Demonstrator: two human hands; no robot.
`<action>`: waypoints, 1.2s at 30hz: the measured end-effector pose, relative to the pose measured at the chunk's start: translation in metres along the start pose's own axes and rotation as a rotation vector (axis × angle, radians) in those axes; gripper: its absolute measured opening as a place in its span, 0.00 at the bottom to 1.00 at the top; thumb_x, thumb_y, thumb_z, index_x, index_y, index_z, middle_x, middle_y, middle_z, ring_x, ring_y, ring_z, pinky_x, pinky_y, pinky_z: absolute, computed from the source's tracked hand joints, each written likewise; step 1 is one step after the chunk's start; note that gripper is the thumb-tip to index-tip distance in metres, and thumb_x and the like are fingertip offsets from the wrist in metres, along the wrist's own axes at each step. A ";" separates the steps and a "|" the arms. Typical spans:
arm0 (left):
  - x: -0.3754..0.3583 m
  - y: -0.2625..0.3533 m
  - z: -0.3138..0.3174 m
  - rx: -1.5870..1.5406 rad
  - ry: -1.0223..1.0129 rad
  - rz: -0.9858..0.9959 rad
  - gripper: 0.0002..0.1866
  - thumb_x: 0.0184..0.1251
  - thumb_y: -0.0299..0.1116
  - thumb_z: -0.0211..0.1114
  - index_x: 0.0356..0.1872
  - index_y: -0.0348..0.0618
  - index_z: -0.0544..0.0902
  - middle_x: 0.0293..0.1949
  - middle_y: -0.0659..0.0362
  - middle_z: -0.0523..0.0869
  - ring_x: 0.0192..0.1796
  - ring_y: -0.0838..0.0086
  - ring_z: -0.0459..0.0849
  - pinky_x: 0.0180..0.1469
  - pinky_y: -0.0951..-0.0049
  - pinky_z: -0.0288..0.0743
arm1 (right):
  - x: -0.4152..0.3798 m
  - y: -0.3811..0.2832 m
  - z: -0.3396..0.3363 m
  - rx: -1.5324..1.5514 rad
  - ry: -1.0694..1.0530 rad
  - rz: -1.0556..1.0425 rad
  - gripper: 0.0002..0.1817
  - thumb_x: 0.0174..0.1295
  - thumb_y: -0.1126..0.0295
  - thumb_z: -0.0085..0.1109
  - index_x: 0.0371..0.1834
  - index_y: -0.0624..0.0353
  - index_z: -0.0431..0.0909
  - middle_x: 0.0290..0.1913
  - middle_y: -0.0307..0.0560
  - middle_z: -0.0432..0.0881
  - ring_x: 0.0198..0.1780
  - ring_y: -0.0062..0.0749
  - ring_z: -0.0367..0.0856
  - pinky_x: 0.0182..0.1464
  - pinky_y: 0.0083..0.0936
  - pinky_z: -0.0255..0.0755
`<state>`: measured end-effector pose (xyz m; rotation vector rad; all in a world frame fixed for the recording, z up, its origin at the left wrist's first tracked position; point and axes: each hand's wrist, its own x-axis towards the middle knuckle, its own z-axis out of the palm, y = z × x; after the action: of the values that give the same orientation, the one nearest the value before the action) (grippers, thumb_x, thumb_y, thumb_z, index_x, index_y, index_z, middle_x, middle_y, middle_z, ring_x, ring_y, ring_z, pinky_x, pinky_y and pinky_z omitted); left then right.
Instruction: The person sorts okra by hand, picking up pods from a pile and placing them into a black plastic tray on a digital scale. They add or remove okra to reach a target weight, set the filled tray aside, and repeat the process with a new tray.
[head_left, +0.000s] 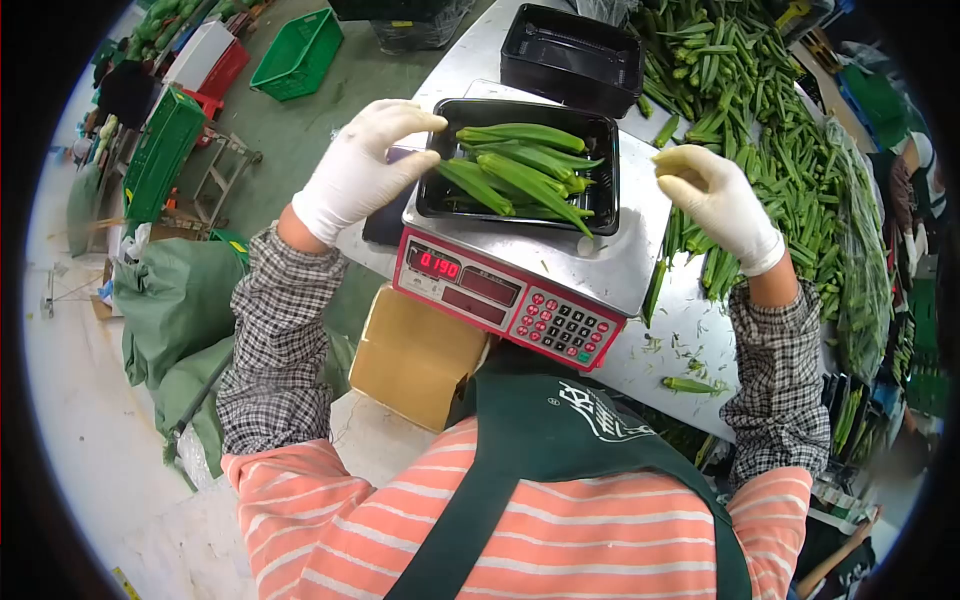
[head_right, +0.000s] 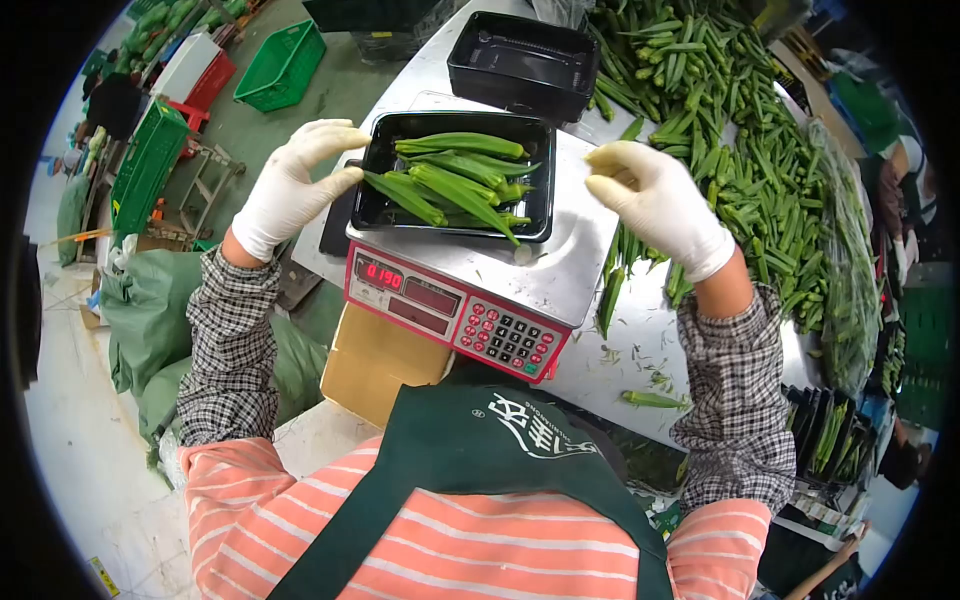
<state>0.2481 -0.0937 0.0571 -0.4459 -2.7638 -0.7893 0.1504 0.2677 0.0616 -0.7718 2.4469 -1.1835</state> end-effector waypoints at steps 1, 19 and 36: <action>0.003 0.002 0.001 0.083 -0.038 0.092 0.20 0.49 0.28 0.70 0.47 0.41 0.81 0.48 0.56 0.82 0.56 0.63 0.76 0.61 0.67 0.67 | -0.001 -0.009 0.008 -0.038 0.003 -0.032 0.16 0.59 0.67 0.60 0.47 0.66 0.78 0.40 0.49 0.82 0.39 0.28 0.80 0.44 0.23 0.75; -0.004 0.018 -0.024 -0.026 -0.011 0.070 0.12 0.47 0.22 0.68 0.35 0.38 0.82 0.35 0.57 0.82 0.44 0.64 0.78 0.60 0.63 0.65 | 0.027 -0.029 0.066 -0.578 0.046 -0.265 0.08 0.53 0.65 0.59 0.30 0.58 0.78 0.31 0.46 0.78 0.35 0.43 0.78 0.38 0.36 0.72; 0.072 0.061 0.016 0.013 0.204 0.324 0.18 0.53 0.29 0.68 0.47 0.39 0.78 0.43 0.54 0.81 0.47 0.60 0.79 0.53 0.69 0.72 | -0.025 0.000 0.002 -0.396 0.381 -0.172 0.13 0.58 0.73 0.56 0.47 0.62 0.75 0.36 0.56 0.80 0.37 0.48 0.79 0.40 0.33 0.73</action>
<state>0.2008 -0.0192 0.0943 -0.7432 -2.4232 -0.6929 0.1714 0.2809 0.0620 -0.9531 3.0424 -0.9845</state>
